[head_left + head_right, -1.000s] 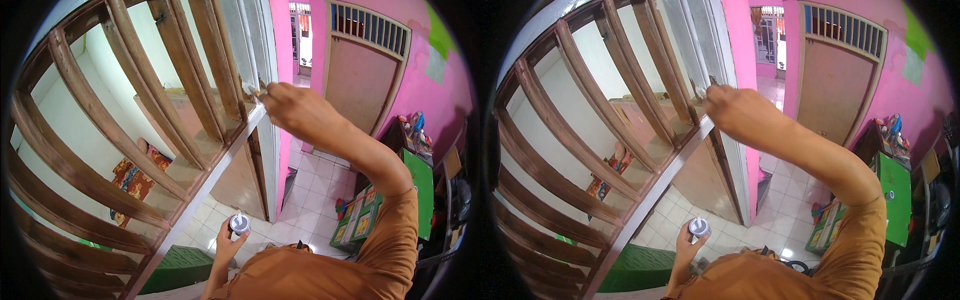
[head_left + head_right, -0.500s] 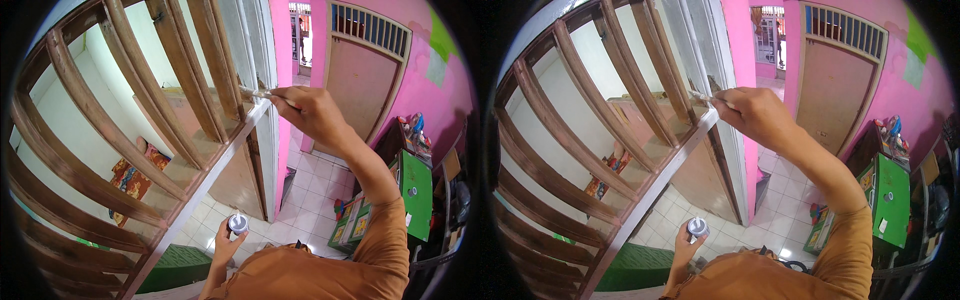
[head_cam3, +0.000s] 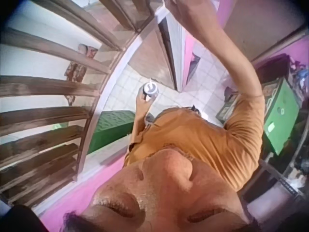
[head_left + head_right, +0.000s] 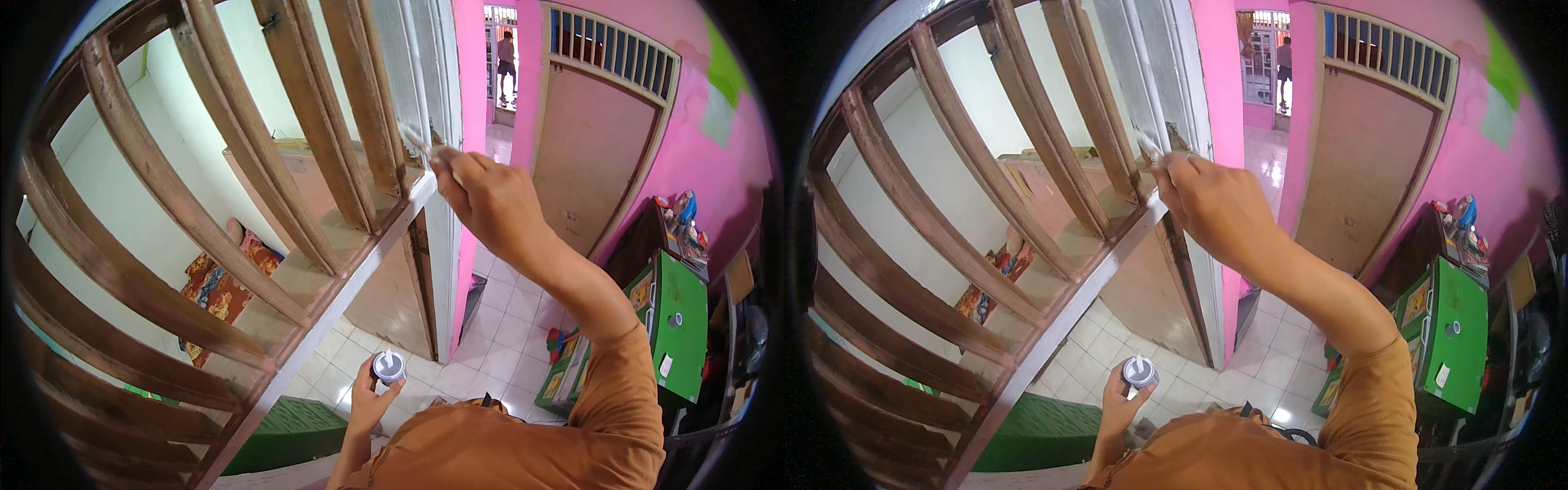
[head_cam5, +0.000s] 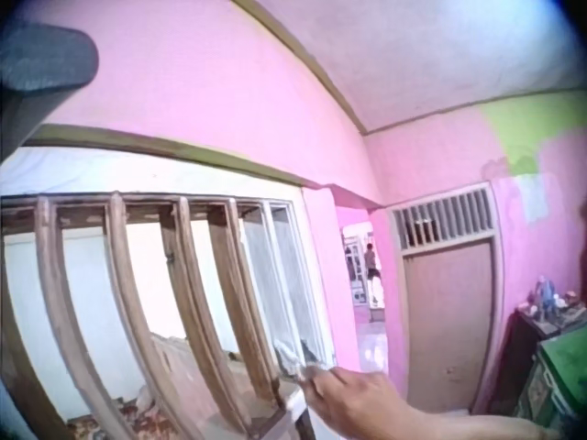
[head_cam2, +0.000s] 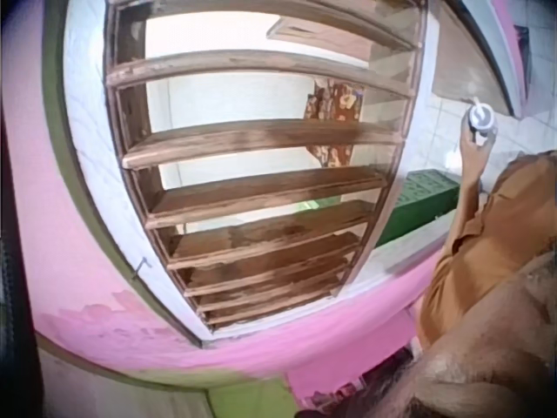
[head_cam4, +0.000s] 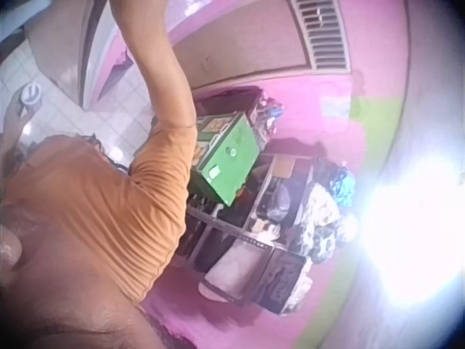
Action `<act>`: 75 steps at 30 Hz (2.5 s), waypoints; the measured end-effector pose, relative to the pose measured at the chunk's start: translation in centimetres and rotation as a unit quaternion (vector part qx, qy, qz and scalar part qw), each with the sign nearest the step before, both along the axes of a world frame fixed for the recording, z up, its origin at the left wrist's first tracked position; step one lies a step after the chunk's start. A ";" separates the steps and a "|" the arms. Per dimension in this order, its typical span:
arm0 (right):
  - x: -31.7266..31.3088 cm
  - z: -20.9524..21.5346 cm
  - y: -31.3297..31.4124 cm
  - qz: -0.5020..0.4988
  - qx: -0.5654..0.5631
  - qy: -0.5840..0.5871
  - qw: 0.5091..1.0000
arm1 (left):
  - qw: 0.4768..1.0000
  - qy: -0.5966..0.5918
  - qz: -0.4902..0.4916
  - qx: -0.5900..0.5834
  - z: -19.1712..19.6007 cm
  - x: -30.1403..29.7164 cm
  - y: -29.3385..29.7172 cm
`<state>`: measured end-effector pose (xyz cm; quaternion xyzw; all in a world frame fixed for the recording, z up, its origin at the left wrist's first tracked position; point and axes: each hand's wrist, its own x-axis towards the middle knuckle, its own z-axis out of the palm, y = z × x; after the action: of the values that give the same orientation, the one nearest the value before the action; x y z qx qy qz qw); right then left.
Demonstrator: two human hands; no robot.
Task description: The person dips a paintbrush into a paint container and applies paint to a wooden window frame.
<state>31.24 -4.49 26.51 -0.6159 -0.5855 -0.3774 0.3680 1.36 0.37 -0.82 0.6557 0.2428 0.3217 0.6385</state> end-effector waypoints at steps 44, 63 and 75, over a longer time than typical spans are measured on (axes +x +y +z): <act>0.2 3.8 0.4 0.016 0.074 -0.003 0.997 | 1.000 0.006 -0.011 -0.005 0.2 0.3 0.4; 2.0 3.7 -2.1 0.032 -0.153 -0.142 0.977 | 1.000 -0.002 -0.015 -0.008 0.5 0.9 -0.1; 1.8 3.5 -0.9 0.021 -0.162 -0.183 0.969 | 1.000 0.001 -0.007 -0.020 0.0 0.6 0.0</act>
<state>33.09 -5.36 30.04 -0.5750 -0.7090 -0.3765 0.1578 1.95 0.36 -0.86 0.6450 0.2455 0.3119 0.6530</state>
